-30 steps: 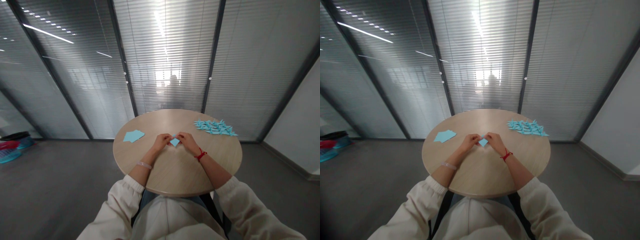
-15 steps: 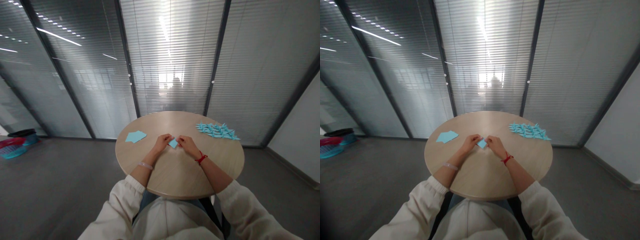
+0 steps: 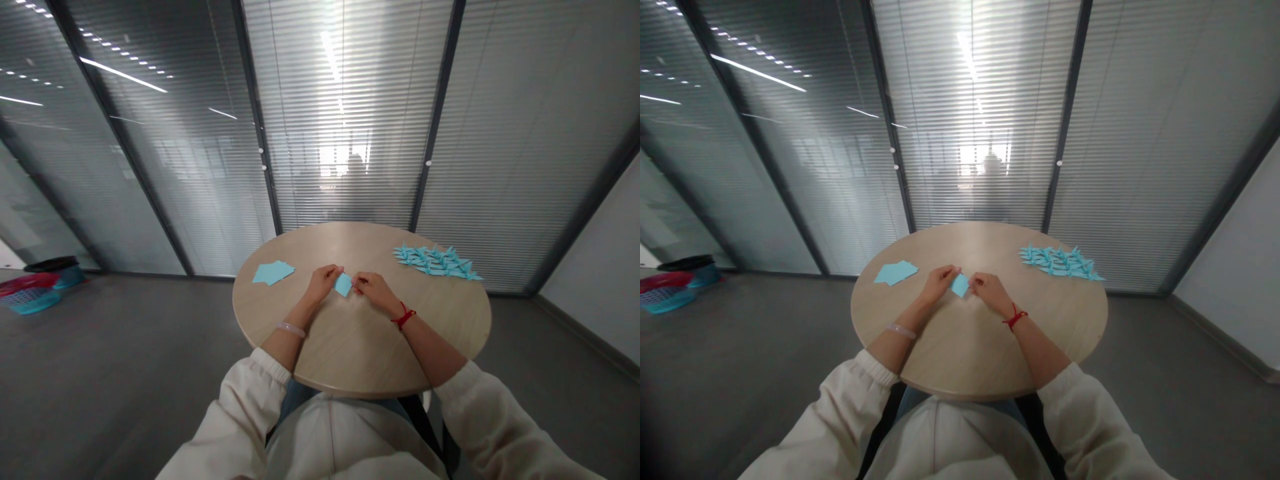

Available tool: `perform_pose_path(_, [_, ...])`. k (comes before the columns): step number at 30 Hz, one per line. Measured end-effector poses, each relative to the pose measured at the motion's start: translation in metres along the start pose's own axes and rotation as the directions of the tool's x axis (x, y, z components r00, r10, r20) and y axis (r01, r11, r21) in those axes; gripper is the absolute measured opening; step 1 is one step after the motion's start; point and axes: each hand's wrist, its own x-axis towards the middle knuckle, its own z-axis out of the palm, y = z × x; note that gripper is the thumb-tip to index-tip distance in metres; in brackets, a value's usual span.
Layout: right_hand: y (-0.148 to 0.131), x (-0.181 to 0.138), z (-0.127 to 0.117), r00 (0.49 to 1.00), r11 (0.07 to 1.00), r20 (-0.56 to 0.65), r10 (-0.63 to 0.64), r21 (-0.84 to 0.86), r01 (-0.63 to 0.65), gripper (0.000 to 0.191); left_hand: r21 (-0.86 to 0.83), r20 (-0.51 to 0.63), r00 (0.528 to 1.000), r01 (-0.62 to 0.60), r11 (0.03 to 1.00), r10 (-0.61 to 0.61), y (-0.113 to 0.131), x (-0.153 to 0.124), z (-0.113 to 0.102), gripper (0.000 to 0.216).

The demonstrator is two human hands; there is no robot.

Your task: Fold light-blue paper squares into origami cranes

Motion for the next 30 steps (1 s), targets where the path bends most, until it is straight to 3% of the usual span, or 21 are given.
perform_pose_path(7, [-0.002, 0.002, 0.000, 0.999, 0.996, 0.037, -0.014, 0.088, 0.010, 0.026, 0.241, -0.086, 0.994, -0.042, 0.970, 0.064, 0.003, -0.002, 0.003, 0.040])
perform_pose_path(14, [-0.003, 0.002, 0.001, 0.999, 0.982, 0.035, -0.014, 0.187, 0.007, 0.026, 0.254, -0.098, 0.992, -0.055, 0.966, 0.082, 0.004, -0.001, 0.003, 0.038])
perform_pose_path(18, [-0.003, 0.002, 0.001, 1.000, 0.979, 0.021, -0.005, 0.205, 0.001, 0.027, 0.205, -0.110, 0.991, -0.056, 0.977, 0.080, 0.004, -0.001, 0.003, 0.040])
perform_pose_path(22, [-0.002, 0.003, -0.001, 1.000, 0.990, -0.021, -0.012, 0.142, 0.015, 0.028, 0.046, -0.072, 0.997, 0.026, 0.999, -0.022, -0.002, -0.001, 0.003, 0.041])
perform_pose_path(30, [0.005, 0.006, -0.001, 0.966, 0.997, -0.253, -0.052, -0.075, 0.034, 0.015, -0.104, -0.041, 0.995, 0.083, 0.991, -0.088, -0.020, 0.003, 0.005, 0.045])
